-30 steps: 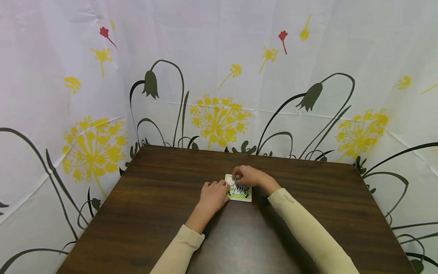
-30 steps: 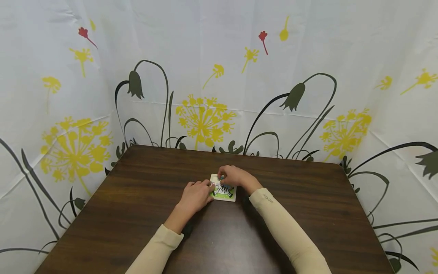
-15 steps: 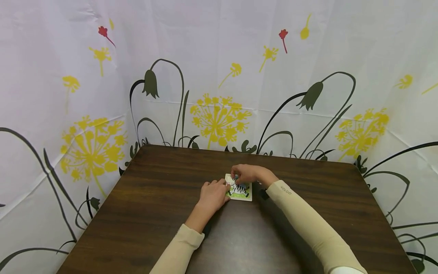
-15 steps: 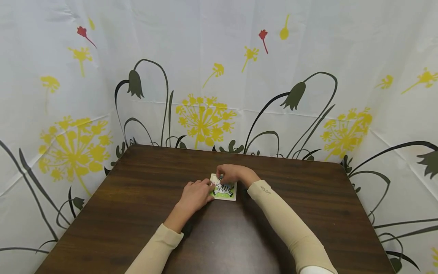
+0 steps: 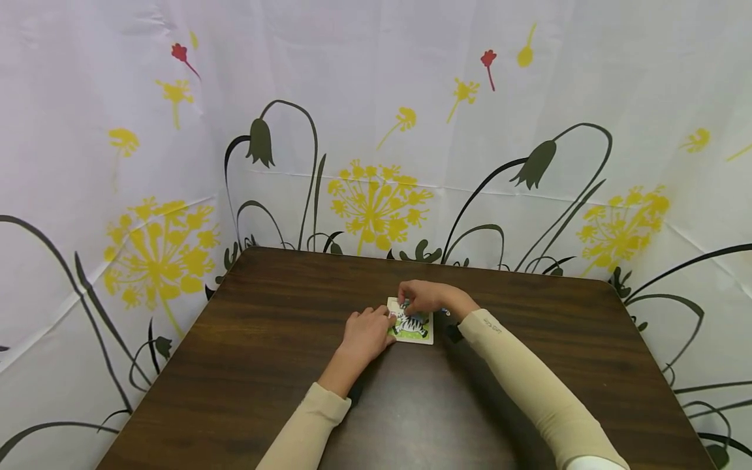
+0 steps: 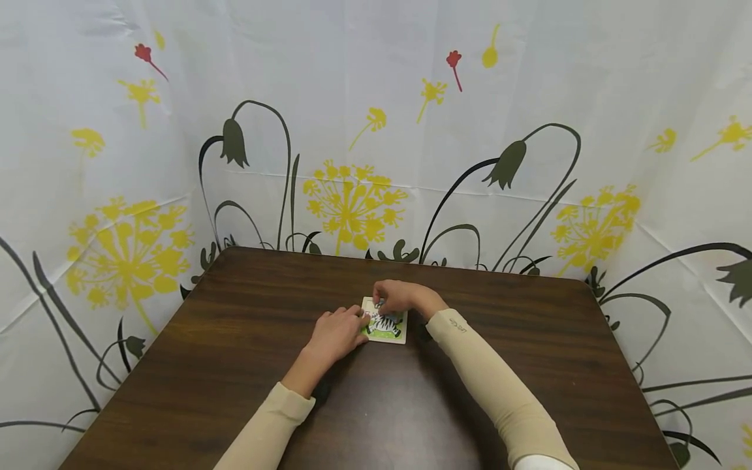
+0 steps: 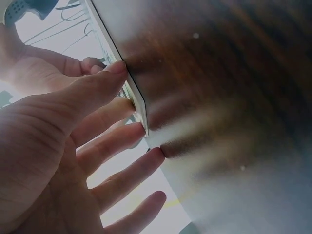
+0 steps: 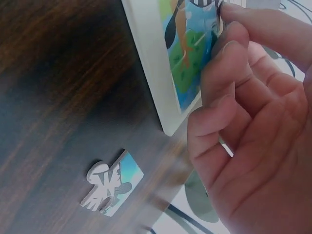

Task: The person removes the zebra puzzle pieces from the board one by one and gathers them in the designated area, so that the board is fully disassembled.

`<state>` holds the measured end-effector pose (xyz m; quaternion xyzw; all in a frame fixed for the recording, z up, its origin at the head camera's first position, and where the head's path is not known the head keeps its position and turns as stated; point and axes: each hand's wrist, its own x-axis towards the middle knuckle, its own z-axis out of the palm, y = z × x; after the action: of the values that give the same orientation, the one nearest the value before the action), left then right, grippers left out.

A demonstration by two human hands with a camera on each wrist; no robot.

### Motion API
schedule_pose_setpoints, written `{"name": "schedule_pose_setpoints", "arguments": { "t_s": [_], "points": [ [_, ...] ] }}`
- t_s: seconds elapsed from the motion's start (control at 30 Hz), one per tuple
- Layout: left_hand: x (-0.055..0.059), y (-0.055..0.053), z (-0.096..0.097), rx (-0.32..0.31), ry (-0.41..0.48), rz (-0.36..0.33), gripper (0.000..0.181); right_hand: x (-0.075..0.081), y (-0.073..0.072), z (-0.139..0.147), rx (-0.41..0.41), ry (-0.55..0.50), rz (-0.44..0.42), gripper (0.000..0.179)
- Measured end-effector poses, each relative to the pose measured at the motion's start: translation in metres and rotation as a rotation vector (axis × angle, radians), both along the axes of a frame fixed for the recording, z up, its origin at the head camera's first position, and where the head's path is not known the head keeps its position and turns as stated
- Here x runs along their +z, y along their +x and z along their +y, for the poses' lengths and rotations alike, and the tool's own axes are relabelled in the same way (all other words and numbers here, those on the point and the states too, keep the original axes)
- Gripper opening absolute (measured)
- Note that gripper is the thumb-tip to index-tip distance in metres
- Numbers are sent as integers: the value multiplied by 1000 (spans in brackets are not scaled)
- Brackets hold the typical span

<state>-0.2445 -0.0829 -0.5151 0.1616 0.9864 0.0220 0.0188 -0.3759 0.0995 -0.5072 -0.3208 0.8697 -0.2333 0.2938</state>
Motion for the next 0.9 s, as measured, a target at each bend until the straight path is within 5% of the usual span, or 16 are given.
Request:
{"name": "schedule_pose_setpoints", "arguments": {
  "t_s": [0.9],
  "points": [
    [2,0,1,9,-11,-20,47,-15,6,22,-180,-208,-21,27]
  ]
}}
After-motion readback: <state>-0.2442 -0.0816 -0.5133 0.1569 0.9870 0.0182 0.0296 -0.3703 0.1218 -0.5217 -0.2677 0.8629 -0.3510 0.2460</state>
